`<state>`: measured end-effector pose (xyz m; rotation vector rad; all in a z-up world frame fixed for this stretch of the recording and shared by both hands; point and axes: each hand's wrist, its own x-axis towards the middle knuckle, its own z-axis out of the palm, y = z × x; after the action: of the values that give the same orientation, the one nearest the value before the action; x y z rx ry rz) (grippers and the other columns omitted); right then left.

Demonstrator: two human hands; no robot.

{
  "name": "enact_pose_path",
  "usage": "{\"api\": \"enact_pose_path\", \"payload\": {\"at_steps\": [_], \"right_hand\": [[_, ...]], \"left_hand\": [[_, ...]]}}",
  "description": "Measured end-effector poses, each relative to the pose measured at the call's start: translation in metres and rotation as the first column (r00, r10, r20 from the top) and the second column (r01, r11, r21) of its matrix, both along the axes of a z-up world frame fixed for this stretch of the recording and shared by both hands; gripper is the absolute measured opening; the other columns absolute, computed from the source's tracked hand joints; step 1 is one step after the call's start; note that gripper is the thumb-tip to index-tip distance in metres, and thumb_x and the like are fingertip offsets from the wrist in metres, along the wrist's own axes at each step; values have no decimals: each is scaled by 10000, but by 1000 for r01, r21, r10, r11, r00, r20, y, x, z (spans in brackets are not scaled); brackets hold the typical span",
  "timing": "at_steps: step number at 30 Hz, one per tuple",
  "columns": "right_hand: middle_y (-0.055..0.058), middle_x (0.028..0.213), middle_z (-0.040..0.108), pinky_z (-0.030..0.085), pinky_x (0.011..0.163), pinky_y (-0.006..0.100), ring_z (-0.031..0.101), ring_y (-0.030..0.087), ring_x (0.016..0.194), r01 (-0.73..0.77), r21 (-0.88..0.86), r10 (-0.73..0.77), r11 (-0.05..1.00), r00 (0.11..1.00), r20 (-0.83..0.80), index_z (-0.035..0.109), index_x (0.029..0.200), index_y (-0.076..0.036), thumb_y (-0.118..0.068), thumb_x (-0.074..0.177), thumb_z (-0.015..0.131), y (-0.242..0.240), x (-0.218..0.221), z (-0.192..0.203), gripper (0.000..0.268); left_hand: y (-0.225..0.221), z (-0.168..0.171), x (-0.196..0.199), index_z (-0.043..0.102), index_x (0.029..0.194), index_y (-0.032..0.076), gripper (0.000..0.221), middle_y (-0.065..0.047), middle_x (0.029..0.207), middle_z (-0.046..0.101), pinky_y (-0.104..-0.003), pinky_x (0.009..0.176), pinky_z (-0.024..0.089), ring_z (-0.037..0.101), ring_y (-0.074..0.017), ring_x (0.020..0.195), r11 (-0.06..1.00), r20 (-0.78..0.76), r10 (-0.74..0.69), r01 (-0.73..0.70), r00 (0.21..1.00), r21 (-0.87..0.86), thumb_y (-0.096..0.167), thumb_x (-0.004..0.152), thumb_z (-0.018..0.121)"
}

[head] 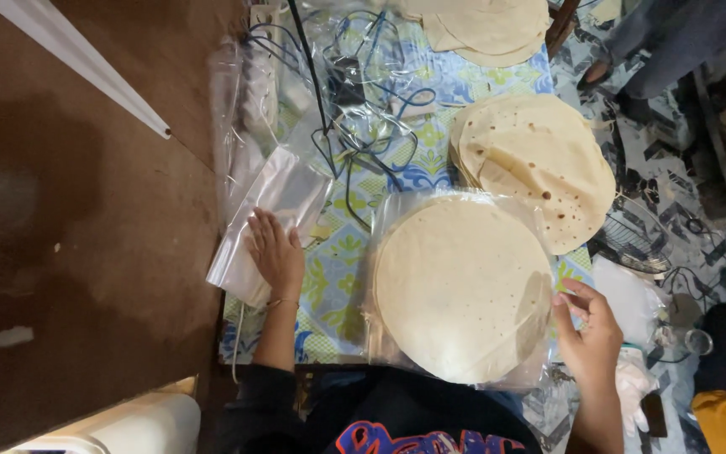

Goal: The person packs flatbreads into plastic bags by hand, stacking multiple breads into each bag and setting them on the table.

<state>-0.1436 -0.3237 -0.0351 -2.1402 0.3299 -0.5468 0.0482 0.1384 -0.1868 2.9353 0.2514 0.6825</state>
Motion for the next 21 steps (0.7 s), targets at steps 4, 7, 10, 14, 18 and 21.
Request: {"api": "enact_pose_path", "payload": {"at_steps": [4,7,10,14,18,21], "right_hand": [[132,1238,713,569,934,310,713,178,1029,-7,-24,8,1000,999,45,623,1250,35,-119,1029,698,-1,-2,-4,280],[130,1217,718,567,946,307,707,168,1017,-23,-10,23,1000,998,66,621,1247,36,-110,1027,698,-5,-2,-7,275],[126,1214,717,564,939,298,698,152,1015,-40,22,38,999,997,63,616,1253,33,-99,1024,691,-7,-2,-3,274],[134,1241,709,561,975,302,690,148,1065,-41,42,36,998,994,108,610,1261,37,-65,1046,676,-3,-4,13,246],[149,1246,700,559,994,307,679,156,1097,-25,40,18,999,989,150,606,1269,54,-32,1055,673,4,-3,22,240],[148,1252,694,563,1001,307,677,158,1116,-68,64,57,996,984,170,592,1272,56,-18,1040,668,10,0,18,255]], "left_hand": [[6,-14,4,549,1477,75,513,-146,1626,382,-506,1206,258,313,-332,1506,999,-28,-31,30,999,-40,316,1024,529],[12,-15,12,683,1310,118,342,-132,1520,586,-473,1183,385,490,-328,1450,998,23,-65,65,998,6,129,995,549],[19,24,25,727,1154,17,222,-180,1196,741,-481,980,518,673,-368,1160,978,222,-139,169,965,-122,65,999,576],[32,130,45,701,1071,49,147,-185,969,735,-511,701,524,702,-411,859,932,358,110,30,927,-362,133,1042,584],[24,230,41,635,1164,26,149,-188,1040,720,-448,718,564,736,-367,890,932,658,56,196,751,-303,139,1130,545],[18,266,40,622,1156,31,116,-167,1059,708,-422,742,552,727,-351,918,974,683,-80,203,726,-102,115,1143,543]]}}
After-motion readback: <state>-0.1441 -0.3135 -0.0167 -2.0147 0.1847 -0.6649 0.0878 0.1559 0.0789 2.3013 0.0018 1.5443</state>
